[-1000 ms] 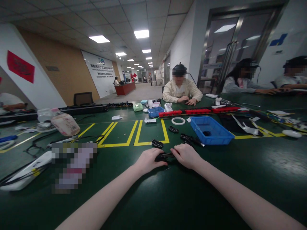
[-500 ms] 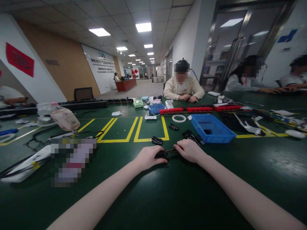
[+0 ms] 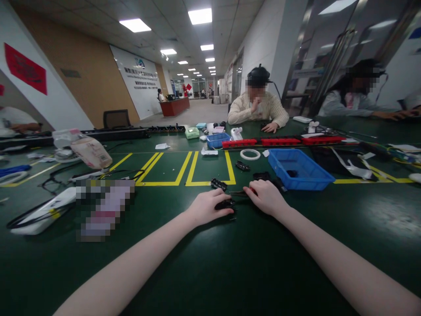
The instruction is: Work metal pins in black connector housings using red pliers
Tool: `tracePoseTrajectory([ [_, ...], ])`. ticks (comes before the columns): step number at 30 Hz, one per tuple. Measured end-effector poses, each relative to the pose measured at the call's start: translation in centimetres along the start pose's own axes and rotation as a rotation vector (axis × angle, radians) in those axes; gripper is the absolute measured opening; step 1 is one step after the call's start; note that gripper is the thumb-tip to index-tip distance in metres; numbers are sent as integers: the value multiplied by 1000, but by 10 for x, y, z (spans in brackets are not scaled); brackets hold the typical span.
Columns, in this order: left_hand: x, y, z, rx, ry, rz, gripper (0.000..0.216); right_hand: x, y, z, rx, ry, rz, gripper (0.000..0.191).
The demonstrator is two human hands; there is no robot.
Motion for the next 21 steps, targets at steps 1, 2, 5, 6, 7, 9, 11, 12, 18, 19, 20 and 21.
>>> tracePoseTrajectory([
  [1,0,0,0,-20,4,-14,39,0,-1,0,-19,-6,5,34],
  [2,1,0,0,-35,5,-25,40,1,-2,0,-37,-20,7,36],
  [5,1,1,-1,-59,8,-55,42,4,-4,0,-88,-79,-7,34],
  [6,1,1,-1,-63,8,-66,41,5,-4,0,-106,-95,-14,32],
  [7,1,2,-2,-64,7,-77,40,5,-5,0,-124,-105,-22,30],
  [9,3,4,-2,-64,-6,-101,41,3,-4,-1,-156,-114,-35,28],
  [11,6,6,-2,-64,-27,-121,43,1,-4,1,-178,-110,-45,29],
  [12,7,7,-2,-62,-34,-130,44,-1,-3,2,-181,-107,-49,30],
  [18,9,8,-1,-35,-62,-133,40,-5,-4,19,-161,-84,-39,45],
  [19,9,7,-1,-32,-67,-134,39,-5,-3,22,-158,-87,-34,50],
  [20,9,5,-1,-33,-78,-146,37,-6,-1,25,-151,-93,-30,55],
  [21,10,5,-2,-27,-94,-158,36,-7,1,27,-145,-104,-23,60],
])
Point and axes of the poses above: each hand's wrist, its own z-axis away from the middle knuckle, its own y-axis out of the palm, x = y × z, the point moved 8 cm from there along -z, towards the middle knuckle, and after that the axes turned 10 degrees about -y, right-handed, at the moved point
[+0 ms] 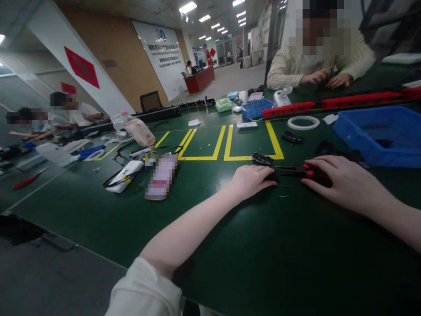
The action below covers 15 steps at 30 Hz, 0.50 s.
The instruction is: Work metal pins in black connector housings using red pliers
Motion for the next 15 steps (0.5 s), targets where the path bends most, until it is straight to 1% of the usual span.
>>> tracePoseTrajectory([
  [3,0,-1,0,6,-12,-31,35,-4,6,10,-7,-47,67,71],
  [6,1,-2,1,-22,-19,-40,37,-14,10,18,-32,-47,75,83],
  [8,0,-4,3,-38,-26,-24,40,-19,11,21,-28,-52,71,85],
  [10,-2,-6,5,-36,-34,-4,39,-22,9,21,-27,-58,76,87],
  [13,-4,-10,6,-2,-73,28,28,-20,3,19,-13,-63,116,91],
  [15,-2,-12,4,48,-125,41,22,-16,1,19,11,-74,149,91],
])
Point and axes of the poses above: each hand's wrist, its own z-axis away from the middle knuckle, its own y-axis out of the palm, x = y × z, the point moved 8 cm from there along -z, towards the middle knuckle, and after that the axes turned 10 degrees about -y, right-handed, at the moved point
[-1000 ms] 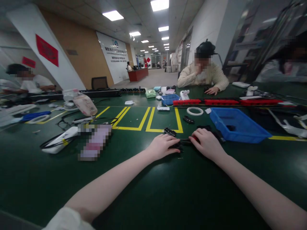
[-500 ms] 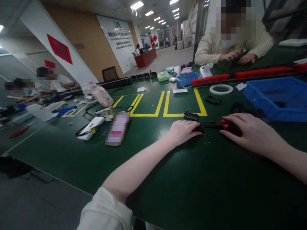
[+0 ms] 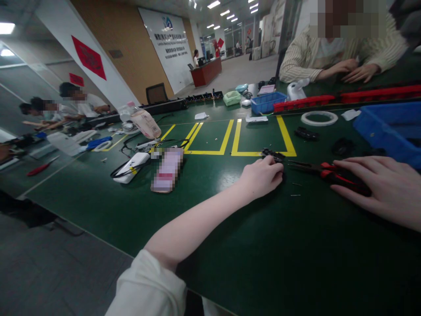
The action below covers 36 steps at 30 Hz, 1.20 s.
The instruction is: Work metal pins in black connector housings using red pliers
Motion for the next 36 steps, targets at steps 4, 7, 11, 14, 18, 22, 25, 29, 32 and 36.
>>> tracePoseTrajectory([
  [4,5,-2,-5,125,-76,-26,20,10,-5,3,-1,-16,19,86],
  [7,5,-4,-6,140,-60,-38,17,13,-5,7,2,30,-24,81],
  [11,3,-3,-4,136,-39,-138,21,13,-3,9,5,77,-84,75],
  [14,1,-5,-4,125,-33,-162,23,13,-1,10,24,71,-75,73],
  [18,0,-6,-5,139,-31,-124,18,17,-11,8,-23,38,-47,69],
  [22,-5,-9,-4,38,72,-86,14,26,-24,6,-89,-3,-80,56],
  [25,-7,-4,-2,-5,155,-10,10,29,-26,9,-96,-1,-119,53],
  [29,-4,3,-2,-23,160,73,9,30,-24,13,-72,10,-150,53],
  [32,-5,5,-2,-40,180,71,7,31,-27,13,-82,26,-152,55],
  [36,-5,6,-3,-27,193,92,7,36,-33,12,-100,36,-145,59],
])
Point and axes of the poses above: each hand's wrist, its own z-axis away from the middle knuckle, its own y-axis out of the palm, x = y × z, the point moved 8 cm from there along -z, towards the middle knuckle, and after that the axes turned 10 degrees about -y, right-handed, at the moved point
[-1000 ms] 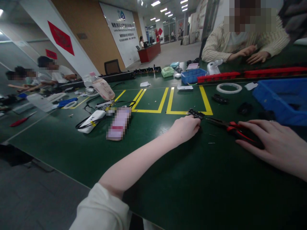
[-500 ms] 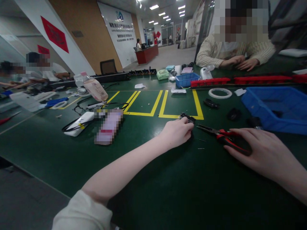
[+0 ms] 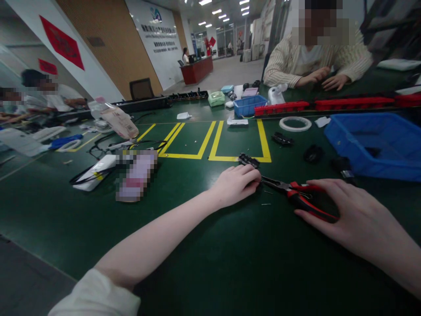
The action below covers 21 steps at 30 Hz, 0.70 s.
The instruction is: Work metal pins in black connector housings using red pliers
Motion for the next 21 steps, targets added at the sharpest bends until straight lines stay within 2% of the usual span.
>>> tracePoseTrajectory([
  [8,-3,-1,1,88,28,248,12,-1,5,3,42,50,-92,54],
  [15,-6,4,0,139,-3,229,12,-2,9,3,95,95,-152,48],
  [21,-6,5,0,141,-7,205,11,-3,12,5,102,103,-124,60],
])
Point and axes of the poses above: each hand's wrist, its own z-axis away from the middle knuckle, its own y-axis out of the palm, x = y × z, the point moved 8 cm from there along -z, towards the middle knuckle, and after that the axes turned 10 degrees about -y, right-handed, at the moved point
